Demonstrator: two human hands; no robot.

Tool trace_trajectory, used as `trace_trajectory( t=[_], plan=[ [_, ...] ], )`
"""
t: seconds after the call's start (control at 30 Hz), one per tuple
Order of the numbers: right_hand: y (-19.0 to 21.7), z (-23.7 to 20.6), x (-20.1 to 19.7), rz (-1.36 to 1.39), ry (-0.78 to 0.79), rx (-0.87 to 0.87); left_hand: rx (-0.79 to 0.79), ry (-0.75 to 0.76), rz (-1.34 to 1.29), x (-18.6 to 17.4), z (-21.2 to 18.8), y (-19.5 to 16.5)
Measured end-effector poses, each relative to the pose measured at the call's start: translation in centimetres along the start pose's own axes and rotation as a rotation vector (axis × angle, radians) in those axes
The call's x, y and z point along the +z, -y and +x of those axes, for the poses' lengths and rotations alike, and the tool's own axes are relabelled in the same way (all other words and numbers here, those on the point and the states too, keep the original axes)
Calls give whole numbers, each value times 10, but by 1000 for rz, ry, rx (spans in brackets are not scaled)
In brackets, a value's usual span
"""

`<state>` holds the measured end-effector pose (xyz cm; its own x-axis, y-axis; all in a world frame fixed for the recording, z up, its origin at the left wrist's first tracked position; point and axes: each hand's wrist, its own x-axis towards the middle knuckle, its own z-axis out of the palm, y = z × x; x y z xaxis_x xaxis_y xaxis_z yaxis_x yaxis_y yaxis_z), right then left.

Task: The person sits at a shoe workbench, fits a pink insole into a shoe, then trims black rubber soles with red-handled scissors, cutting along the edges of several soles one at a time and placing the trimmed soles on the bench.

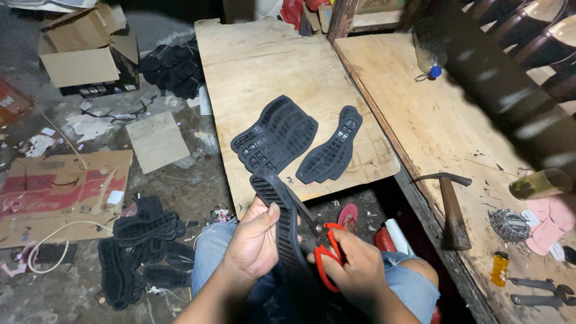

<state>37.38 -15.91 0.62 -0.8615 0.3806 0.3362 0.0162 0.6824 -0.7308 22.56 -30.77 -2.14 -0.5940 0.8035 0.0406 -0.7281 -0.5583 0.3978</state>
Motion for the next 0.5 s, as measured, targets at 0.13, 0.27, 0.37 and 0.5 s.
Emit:
trace_trajectory(
  t=[0.13, 0.27, 0.37, 0.5],
  plan=[
    [2, 1, 0, 38, 22, 42, -9, 46, 26, 1, -1, 4],
    [4, 3, -1, 45, 41, 109, -32, 69, 20, 4, -2, 6],
    [4, 3, -2, 12, 37, 110, -19, 88, 20, 7, -2, 7],
    [1, 2, -1, 7, 46, 180, -16, 1, 24, 11, -1, 10]
  ],
)
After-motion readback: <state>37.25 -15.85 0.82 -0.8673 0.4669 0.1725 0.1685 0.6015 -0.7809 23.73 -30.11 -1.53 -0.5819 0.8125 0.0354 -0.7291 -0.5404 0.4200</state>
